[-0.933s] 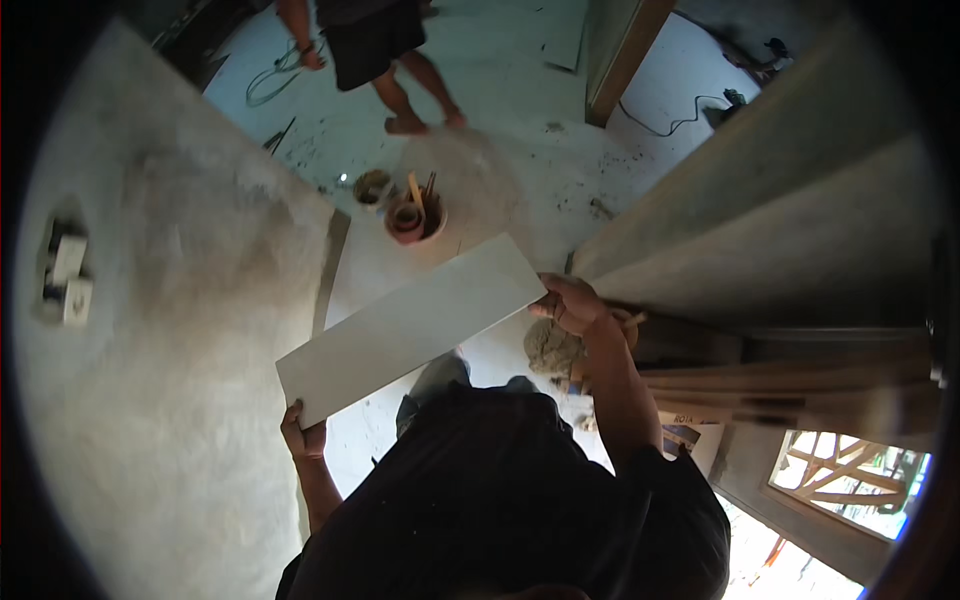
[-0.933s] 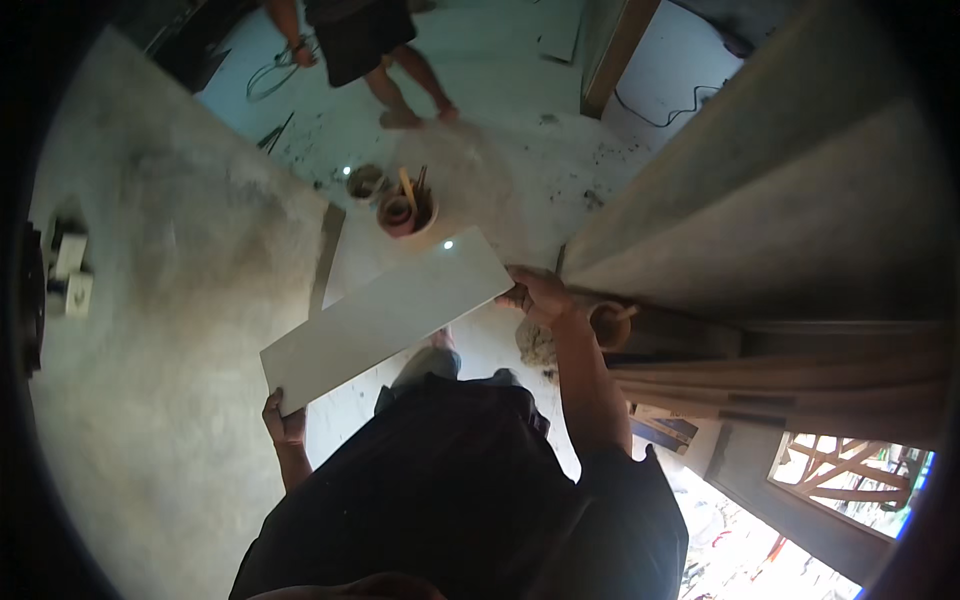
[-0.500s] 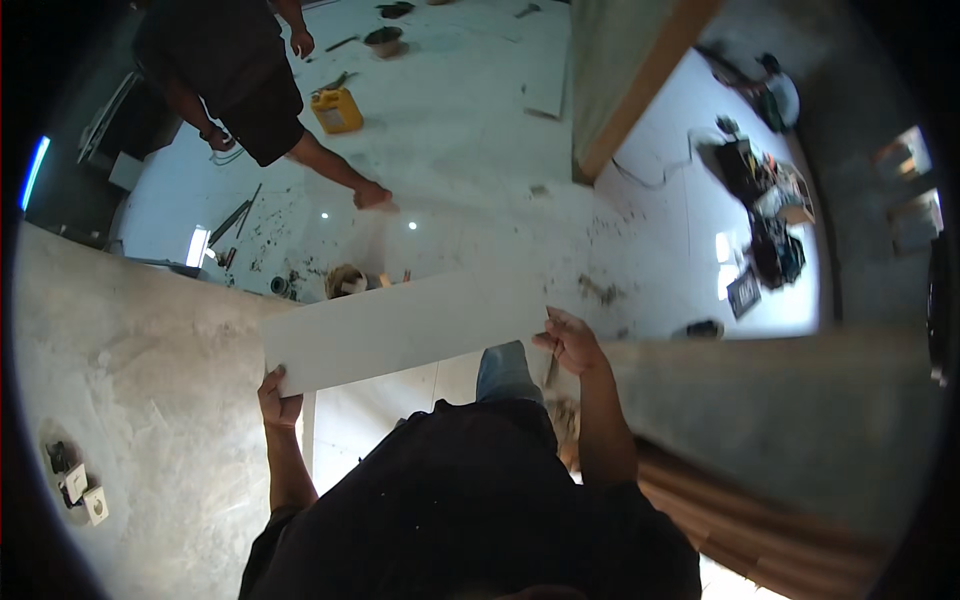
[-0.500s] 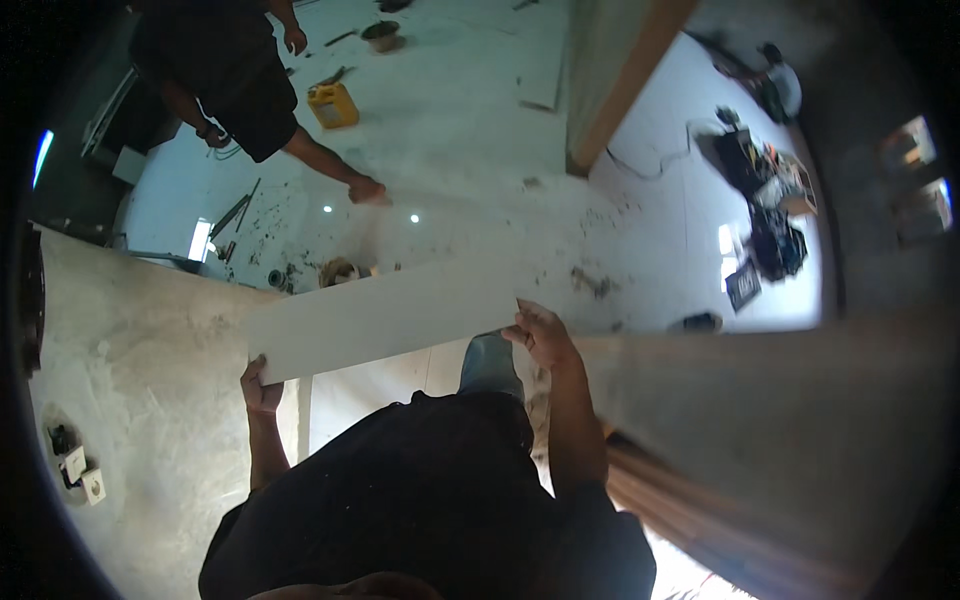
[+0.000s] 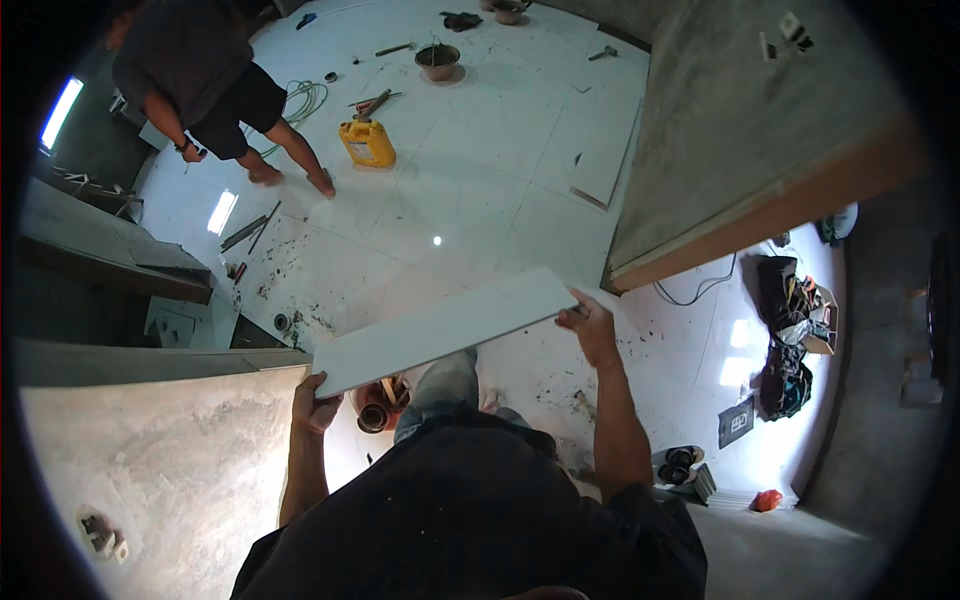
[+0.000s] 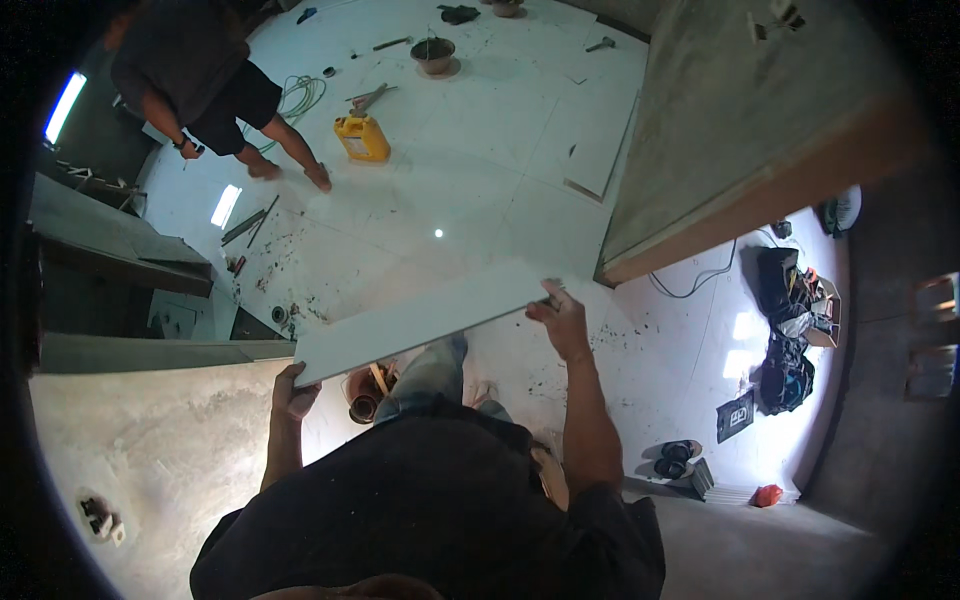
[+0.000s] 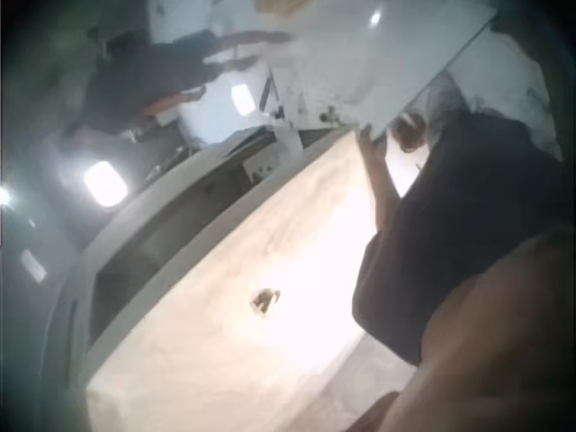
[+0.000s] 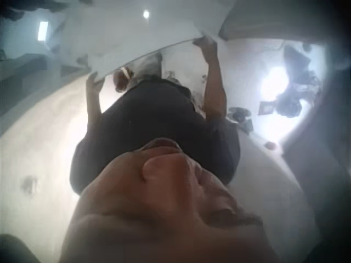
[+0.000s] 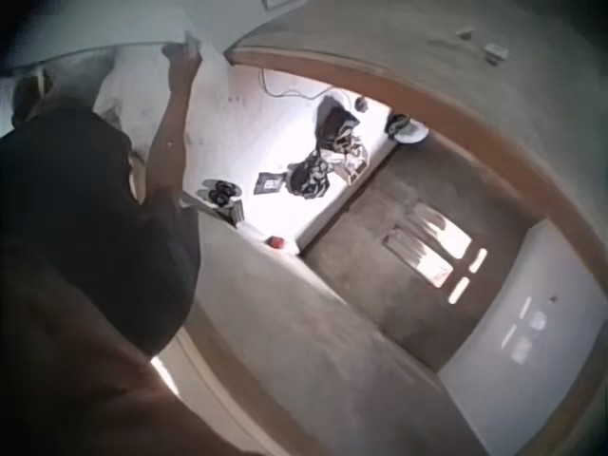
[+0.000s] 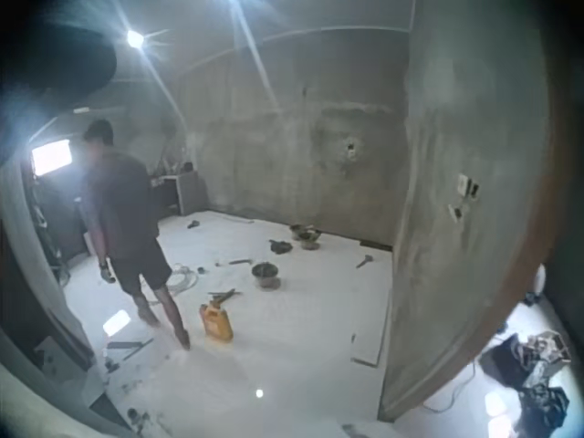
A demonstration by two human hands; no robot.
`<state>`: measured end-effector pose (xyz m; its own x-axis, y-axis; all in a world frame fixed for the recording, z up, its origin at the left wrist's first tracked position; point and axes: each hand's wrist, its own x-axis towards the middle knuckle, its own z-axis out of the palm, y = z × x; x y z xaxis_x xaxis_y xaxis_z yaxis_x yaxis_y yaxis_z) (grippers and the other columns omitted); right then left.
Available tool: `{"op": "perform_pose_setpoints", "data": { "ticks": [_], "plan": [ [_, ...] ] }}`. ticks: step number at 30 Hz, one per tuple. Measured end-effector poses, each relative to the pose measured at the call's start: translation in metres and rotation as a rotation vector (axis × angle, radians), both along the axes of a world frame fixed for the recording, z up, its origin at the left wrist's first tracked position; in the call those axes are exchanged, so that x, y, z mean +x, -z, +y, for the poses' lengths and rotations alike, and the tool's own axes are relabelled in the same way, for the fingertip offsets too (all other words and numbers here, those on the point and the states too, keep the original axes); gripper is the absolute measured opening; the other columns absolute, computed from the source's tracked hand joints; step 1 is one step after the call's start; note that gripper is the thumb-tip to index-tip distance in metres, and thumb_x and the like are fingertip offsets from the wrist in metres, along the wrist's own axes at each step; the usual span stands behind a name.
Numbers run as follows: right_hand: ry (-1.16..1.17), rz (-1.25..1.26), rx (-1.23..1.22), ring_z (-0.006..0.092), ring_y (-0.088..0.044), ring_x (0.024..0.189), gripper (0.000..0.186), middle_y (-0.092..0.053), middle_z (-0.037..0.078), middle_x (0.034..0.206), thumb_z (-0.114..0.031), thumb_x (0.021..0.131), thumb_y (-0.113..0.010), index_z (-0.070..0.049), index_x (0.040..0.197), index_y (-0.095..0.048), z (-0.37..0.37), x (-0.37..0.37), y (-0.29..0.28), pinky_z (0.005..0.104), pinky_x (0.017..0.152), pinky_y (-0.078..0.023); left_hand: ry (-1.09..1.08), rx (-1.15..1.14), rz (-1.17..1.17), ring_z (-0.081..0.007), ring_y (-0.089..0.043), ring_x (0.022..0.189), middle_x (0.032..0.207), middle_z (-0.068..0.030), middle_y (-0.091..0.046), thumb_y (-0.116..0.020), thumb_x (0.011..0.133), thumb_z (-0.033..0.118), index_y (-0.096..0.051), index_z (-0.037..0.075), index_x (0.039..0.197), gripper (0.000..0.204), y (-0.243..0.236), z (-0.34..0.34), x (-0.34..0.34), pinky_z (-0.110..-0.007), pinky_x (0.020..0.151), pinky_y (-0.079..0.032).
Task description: The person places a tile on the floor, taps it into position using a rubber mallet, applies mortar to the edge and the underside of a second tile using a trowel, and wipes the joints with a cloth.
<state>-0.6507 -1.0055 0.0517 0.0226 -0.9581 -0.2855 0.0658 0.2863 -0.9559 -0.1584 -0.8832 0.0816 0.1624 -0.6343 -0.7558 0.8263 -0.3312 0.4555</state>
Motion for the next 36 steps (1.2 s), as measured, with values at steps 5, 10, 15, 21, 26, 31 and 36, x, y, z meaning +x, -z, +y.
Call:
{"op": "perform_pose_setpoints", "data": {
  "ticks": [5,10,15,21,26,31,36],
  "plan": [
    [0.002,-0.106,0.008,0.0157,-0.062,0.081,0.053,-0.061,0.009,0.089,-0.015,0.085,-0.065,0.011,0.126,-0.042,-0.147,0.010,0.000,0.0295,0.077,-0.055,-0.099,-0.010,0.167,-0.0180,-0.053,0.066,0.085,-0.0099,-0.056,-0.047,0.084,0.004,-0.049,0.000,0.103,0.019,0.059,-0.126,0.024,-0.031,0.056,-0.046],
    [0.215,-0.263,0.114,0.0197,-0.061,0.088,0.054,-0.059,0.011,0.101,-0.034,0.089,-0.059,0.005,0.123,-0.047,-0.269,0.001,0.004,0.0338,0.078,-0.054,0.005,-0.063,0.045,-0.0267,-0.058,0.092,0.102,-0.0124,-0.057,-0.050,0.086,0.004,-0.047,-0.002,0.113,0.028,0.045,-0.304,0.016,-0.038,0.078,-0.051],
    [0.597,-0.327,0.169,0.0222,-0.056,0.100,0.046,-0.054,0.010,0.113,-0.033,0.091,-0.054,-0.002,0.124,-0.046,-0.350,-0.018,0.028,0.0379,0.084,-0.049,0.419,-0.260,-0.107,-0.0234,-0.055,0.104,0.111,-0.0126,-0.056,-0.054,0.086,0.006,-0.044,0.000,0.123,0.038,0.000,-0.498,-0.036,-0.037,0.089,-0.047],
    [1.078,-0.671,0.106,0.0248,-0.047,0.115,0.040,-0.051,0.008,0.124,-0.027,0.092,-0.051,-0.007,0.127,-0.046,-0.464,-0.061,0.086,0.0426,0.096,-0.038,1.007,-0.383,-0.291,-0.0201,-0.054,0.105,0.116,-0.0120,-0.054,-0.057,0.081,-0.002,-0.045,-0.001,0.123,0.044,0.010,-0.731,-0.098,-0.033,0.091,-0.045],
    [1.062,-0.683,0.035,0.0254,-0.046,0.118,0.041,-0.049,0.009,0.128,-0.027,0.095,-0.046,-0.002,0.127,-0.044,-0.616,-0.105,0.111,0.0411,0.100,-0.035,1.145,-0.174,-0.956,-0.0186,-0.058,0.076,0.086,-0.0085,-0.058,-0.054,0.081,0.008,-0.056,0.001,0.089,0.011,0.087,-0.908,-0.160,-0.034,0.067,-0.048],
    [1.068,-0.516,0.227,0.0247,-0.048,0.115,0.047,-0.050,0.010,0.125,-0.028,0.091,-0.056,0.001,0.127,-0.044,-0.859,-0.134,0.091,0.0376,0.098,-0.039,0.515,-0.060,-0.547,-0.0179,-0.051,0.065,0.069,-0.0058,-0.051,-0.049,0.080,0.012,-0.058,0.005,0.074,0.013,0.119,-1.069,-0.180,-0.034,0.059,-0.043],
    [0.834,-0.566,0.247,0.0239,-0.051,0.107,0.042,-0.053,0.008,0.117,-0.025,0.090,-0.057,-0.001,0.123,-0.046,-1.119,-0.131,0.068,0.0393,0.092,-0.040,0.173,-0.014,-0.484,-0.0189,-0.051,0.079,0.083,-0.0037,-0.052,-0.051,0.080,0.022,-0.055,0.006,0.083,0.017,0.144,-1.223,-0.148,-0.033,0.072,-0.043]
  ]
}}
